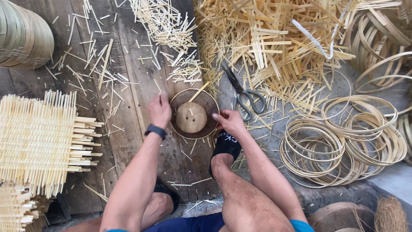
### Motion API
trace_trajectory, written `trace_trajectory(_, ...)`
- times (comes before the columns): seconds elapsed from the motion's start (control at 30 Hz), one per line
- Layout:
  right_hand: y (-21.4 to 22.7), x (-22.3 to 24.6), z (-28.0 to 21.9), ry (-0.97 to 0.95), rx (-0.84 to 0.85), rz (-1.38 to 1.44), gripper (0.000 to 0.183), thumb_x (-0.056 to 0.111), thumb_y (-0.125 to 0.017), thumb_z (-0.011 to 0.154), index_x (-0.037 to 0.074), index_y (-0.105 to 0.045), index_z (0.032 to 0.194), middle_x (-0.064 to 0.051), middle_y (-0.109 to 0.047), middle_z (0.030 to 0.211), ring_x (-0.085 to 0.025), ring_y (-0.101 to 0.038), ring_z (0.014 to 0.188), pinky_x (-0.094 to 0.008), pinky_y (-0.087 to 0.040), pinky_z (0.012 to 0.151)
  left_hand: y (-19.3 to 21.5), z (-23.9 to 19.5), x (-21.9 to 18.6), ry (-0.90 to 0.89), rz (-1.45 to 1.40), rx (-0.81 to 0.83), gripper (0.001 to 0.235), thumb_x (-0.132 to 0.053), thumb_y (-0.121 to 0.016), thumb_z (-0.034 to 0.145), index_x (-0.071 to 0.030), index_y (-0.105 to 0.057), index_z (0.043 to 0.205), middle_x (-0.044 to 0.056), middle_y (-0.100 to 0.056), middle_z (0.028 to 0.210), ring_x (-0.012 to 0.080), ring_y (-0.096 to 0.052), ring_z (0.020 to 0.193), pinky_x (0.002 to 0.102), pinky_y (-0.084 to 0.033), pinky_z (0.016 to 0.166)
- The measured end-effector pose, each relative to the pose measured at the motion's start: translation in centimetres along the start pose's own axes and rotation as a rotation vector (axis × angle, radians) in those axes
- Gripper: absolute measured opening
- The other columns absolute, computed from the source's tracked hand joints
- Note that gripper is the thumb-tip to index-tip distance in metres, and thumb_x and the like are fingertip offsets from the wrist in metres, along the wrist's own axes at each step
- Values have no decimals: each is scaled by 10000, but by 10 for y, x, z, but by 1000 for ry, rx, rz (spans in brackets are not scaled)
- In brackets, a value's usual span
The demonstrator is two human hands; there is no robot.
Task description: The person weaves bamboo strips into a flat square base, places a circular wooden mold on top, and folds the vertical strips upward to form the basket body, securing them with a rim and trimming the excess strips with shears.
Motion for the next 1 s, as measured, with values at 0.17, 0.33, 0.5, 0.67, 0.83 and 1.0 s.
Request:
trace_trajectory(0.17, -6, -9, -1, -65, 86, 50, 261, 206, -734, 947, -49, -748, 890, -75, -722, 757, -125, -711, 658, -290, -621, 586, -4, -23, 44, 387, -334, 372, 309, -297, -851, 818, -76, -808, 1031, 81, -802, 903, 125, -694, 750, 300, -544, 675)
trace_trajectory(0.33, -2, -7, -1, -80, 43, 2, 251, 210, -757, 935, -38, -782, 903, -106, -728, 718, -153, -683, 591, -279, -561, 530, 5, -21, 32, 399, -35, 279, 325, -293, -858, 814, -85, -813, 1059, 64, -806, 906, 115, -727, 764, 273, -554, 726)
trace_trajectory(0.5, -2, 12, -13, -86, -18, 101, 247, 213, -760, 943, -33, -778, 955, -102, -707, 746, -151, -659, 594, -273, -541, 519, 13, -26, 12, 463, -140, 245, 304, -276, -818, 855, -83, -810, 1090, 74, -811, 998, 162, -748, 876, 312, -581, 815)
trace_trajectory(0.67, -17, 22, -33, -140, 188, 428, 205, 155, -721, 931, -45, -724, 976, -94, -749, 846, -162, -728, 696, -313, -642, 616, -15, -100, 17, 856, -1229, 400, 301, -229, -639, 976, -24, -652, 1197, 127, -752, 1162, 245, -725, 1019, 451, -603, 896)
trace_trajectory(0.83, -26, 2, -21, -194, 103, 244, 205, 148, -703, 939, -55, -725, 925, -143, -757, 819, -199, -748, 682, -334, -648, 579, -48, -142, 31, 839, -1116, 359, 266, -97, -612, 990, 9, -591, 1233, 135, -733, 1130, 247, -745, 973, 421, -641, 847)
trace_trajectory(1.0, -26, -12, -16, -206, 8, 163, 224, 138, -719, 943, -69, -713, 858, -165, -749, 776, -225, -741, 629, -345, -617, 518, -55, -143, 40, 849, -1008, 215, 230, -75, -646, 973, 6, -662, 1187, 116, -747, 1051, 214, -745, 856, 360, -657, 698)
Point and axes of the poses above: each hand's wrist, its own z-axis towards the middle knuckle, its own y-axis out of the back of the hand, x = y × z, the point moved 8 cm from there along z, towards the middle knuckle
